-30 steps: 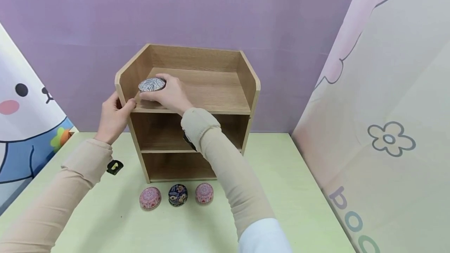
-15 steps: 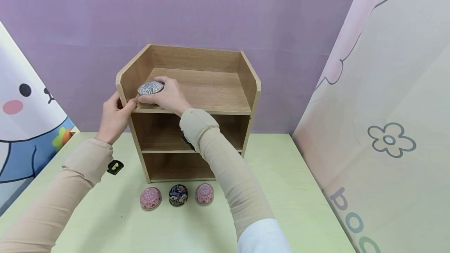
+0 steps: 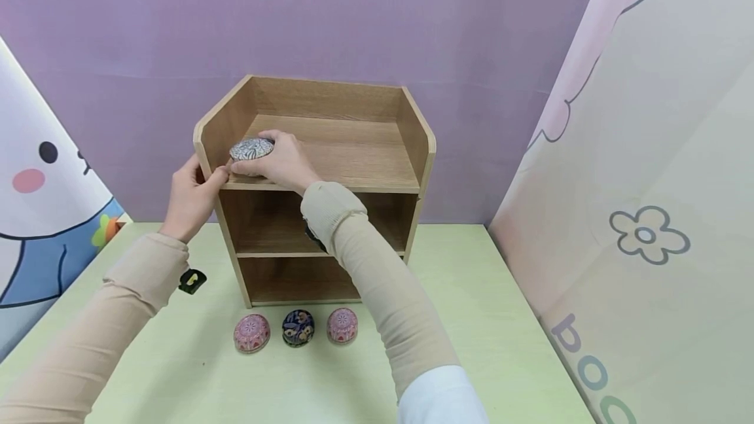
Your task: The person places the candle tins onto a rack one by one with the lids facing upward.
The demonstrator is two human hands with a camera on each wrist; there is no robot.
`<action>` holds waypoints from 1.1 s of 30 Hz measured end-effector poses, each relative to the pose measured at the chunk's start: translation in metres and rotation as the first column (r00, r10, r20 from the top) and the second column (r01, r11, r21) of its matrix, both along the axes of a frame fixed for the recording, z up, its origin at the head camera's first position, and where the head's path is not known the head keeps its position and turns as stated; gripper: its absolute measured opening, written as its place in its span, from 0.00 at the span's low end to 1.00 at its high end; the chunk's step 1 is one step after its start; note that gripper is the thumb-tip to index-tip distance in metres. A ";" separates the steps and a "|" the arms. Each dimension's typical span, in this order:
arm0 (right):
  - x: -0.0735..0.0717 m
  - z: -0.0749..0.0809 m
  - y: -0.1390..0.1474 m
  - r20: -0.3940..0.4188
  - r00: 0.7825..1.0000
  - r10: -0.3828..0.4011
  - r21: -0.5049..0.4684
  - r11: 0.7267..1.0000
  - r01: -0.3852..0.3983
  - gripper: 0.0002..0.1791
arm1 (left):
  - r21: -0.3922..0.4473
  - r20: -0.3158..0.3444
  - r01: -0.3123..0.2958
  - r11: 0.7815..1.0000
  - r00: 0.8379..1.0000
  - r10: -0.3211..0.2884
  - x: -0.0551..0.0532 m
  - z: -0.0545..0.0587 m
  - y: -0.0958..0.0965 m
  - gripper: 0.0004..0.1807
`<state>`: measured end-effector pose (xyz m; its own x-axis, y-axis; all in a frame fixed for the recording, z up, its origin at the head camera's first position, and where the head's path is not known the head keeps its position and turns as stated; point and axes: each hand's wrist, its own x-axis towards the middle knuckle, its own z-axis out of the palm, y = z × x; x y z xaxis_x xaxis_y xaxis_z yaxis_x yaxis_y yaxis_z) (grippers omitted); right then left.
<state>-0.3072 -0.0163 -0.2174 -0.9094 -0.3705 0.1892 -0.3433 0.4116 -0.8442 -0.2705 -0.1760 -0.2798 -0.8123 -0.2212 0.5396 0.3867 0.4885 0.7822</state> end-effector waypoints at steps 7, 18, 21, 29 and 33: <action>0.000 0.000 -0.001 0.014 1.000 0.021 0.005 1.000 -0.021 0.42 | -0.007 0.014 -0.004 1.000 1.000 0.004 0.001 0.000 0.000 0.14; -0.002 0.001 -0.002 0.028 0.996 0.086 0.044 0.995 -0.088 0.45 | 0.000 0.009 -0.007 1.000 1.000 0.007 0.002 0.000 -0.001 0.14; -0.002 0.001 -0.002 0.015 0.996 0.086 0.063 0.994 -0.087 0.45 | -0.003 0.008 -0.007 1.000 1.000 0.007 0.002 0.000 -0.001 0.15; -0.003 0.001 -0.003 0.007 0.996 0.094 0.079 0.992 -0.094 0.45 | -0.001 0.011 -0.002 1.000 1.000 0.002 0.003 0.000 -0.002 0.15; -0.003 0.000 -0.003 -0.002 0.996 0.091 0.084 0.992 -0.091 0.45 | -0.004 0.011 0.001 1.000 1.000 -0.001 0.003 0.001 -0.002 0.15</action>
